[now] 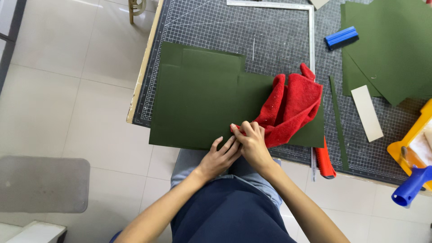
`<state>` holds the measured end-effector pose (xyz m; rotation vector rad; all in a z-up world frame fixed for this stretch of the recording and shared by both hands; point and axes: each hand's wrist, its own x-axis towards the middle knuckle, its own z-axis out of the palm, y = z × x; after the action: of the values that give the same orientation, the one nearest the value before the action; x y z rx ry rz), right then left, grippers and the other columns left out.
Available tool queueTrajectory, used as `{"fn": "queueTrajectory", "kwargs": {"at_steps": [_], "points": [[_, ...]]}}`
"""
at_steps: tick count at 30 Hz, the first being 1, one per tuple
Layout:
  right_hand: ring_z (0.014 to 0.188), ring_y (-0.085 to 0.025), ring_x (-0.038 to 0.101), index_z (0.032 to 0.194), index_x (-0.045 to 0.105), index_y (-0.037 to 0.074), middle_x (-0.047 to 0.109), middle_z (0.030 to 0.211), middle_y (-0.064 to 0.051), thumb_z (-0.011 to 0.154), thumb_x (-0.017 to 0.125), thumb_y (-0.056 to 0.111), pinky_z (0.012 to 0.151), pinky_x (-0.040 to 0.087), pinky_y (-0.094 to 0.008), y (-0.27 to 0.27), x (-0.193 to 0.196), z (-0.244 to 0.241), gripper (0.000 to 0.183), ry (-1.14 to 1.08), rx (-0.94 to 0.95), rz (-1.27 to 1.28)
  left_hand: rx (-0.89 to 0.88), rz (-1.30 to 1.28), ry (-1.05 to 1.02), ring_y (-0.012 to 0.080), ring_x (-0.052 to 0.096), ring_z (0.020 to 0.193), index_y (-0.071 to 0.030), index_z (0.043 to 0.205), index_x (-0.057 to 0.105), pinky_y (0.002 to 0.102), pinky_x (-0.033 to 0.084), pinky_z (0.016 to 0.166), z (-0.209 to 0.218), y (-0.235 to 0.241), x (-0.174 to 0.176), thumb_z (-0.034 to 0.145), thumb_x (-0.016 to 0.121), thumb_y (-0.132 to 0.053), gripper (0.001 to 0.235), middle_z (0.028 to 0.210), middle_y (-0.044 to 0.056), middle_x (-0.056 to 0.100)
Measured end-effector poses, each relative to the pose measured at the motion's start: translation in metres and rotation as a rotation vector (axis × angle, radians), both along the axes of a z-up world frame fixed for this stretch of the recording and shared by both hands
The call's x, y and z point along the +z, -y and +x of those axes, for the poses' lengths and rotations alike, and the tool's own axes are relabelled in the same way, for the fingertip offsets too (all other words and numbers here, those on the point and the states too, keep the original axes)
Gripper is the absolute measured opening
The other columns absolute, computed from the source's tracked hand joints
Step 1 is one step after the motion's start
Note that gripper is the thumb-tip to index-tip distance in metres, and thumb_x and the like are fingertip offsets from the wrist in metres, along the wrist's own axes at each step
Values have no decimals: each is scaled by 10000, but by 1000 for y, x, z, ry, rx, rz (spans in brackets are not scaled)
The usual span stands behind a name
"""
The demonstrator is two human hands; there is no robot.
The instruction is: The person applies glue to green paper sheets using a roller, then places a beige cardboard piece on top and presses it down. They repeat this process with additional sheets, smoothing the surfaces with a red cloth and a blue plastic tool.
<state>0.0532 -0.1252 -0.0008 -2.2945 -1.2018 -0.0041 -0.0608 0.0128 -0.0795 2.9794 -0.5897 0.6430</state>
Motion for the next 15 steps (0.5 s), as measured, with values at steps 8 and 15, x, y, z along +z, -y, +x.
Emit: {"fn": "queueTrajectory", "kwargs": {"at_steps": [8, 15], "points": [[928, -281, 539, 1134, 752, 114, 588, 942, -71, 675, 628, -50, 811, 429, -389, 13, 23, 4, 503, -226, 122, -44, -223, -93, 102, 173, 502, 1290, -137, 1331, 617, 462, 344, 1108, 2, -18, -5, 1013, 549, -245, 343, 1337, 53, 549], [1082, -230, 625, 1194, 715, 121, 666, 1182, -59, 800, 584, 6, 906, 503, -354, 221, 131, 135, 430, -474, -196, 259, -214, -222, -116, 244, 479, 1335, -89, 1381, 555, 468, 333, 1145, -7, -30, 33, 946, 596, -142, 441, 1407, 101, 515]]}}
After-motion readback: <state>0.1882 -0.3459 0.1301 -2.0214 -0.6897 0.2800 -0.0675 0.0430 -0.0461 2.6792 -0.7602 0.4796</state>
